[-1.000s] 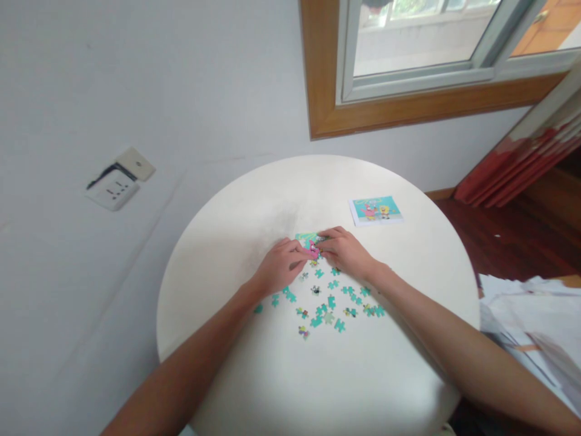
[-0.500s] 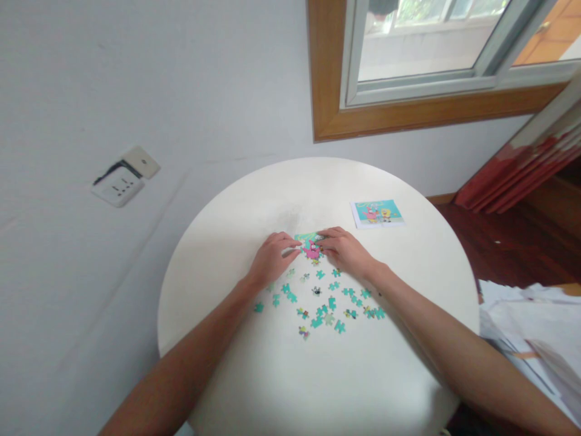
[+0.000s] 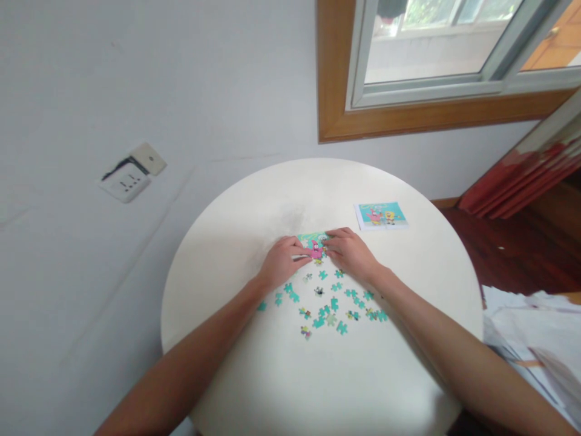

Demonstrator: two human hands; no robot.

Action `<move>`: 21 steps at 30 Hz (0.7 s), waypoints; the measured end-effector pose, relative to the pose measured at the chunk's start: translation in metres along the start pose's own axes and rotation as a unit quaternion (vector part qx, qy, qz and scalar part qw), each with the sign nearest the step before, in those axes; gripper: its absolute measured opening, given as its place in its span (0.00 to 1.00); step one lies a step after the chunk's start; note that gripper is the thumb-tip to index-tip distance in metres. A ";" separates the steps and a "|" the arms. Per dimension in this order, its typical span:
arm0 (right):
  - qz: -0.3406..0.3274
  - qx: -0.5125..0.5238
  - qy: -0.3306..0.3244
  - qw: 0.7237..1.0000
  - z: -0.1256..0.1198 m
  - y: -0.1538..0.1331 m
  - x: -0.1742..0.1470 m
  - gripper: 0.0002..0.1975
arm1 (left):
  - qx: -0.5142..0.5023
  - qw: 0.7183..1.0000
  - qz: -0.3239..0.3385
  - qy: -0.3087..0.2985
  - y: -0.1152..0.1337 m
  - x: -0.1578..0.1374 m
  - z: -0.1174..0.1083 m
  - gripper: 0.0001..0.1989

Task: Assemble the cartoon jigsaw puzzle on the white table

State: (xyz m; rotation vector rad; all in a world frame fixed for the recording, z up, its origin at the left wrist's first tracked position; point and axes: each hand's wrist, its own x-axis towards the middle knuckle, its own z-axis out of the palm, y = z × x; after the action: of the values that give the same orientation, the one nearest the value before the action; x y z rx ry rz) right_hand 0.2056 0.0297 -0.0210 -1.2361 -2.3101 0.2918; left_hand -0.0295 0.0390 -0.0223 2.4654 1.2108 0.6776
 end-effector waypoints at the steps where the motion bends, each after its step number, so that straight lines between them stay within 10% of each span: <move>1: 0.001 0.000 -0.001 1.000 0.000 0.001 0.001 0.11 | 0.001 1.000 0.001 0.002 0.000 0.000 0.000 0.06; 21: 0.105 0.061 0.011 0.993 -0.043 0.023 -0.011 0.09 | 0.022 0.991 -0.046 0.122 0.005 0.001 -0.025 0.08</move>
State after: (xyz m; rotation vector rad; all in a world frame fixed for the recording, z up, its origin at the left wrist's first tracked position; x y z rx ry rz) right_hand 0.2494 0.0315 0.0032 -1.4124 -2.1120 0.4821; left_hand -0.0392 0.0383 0.0012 2.3968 1.4327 0.9589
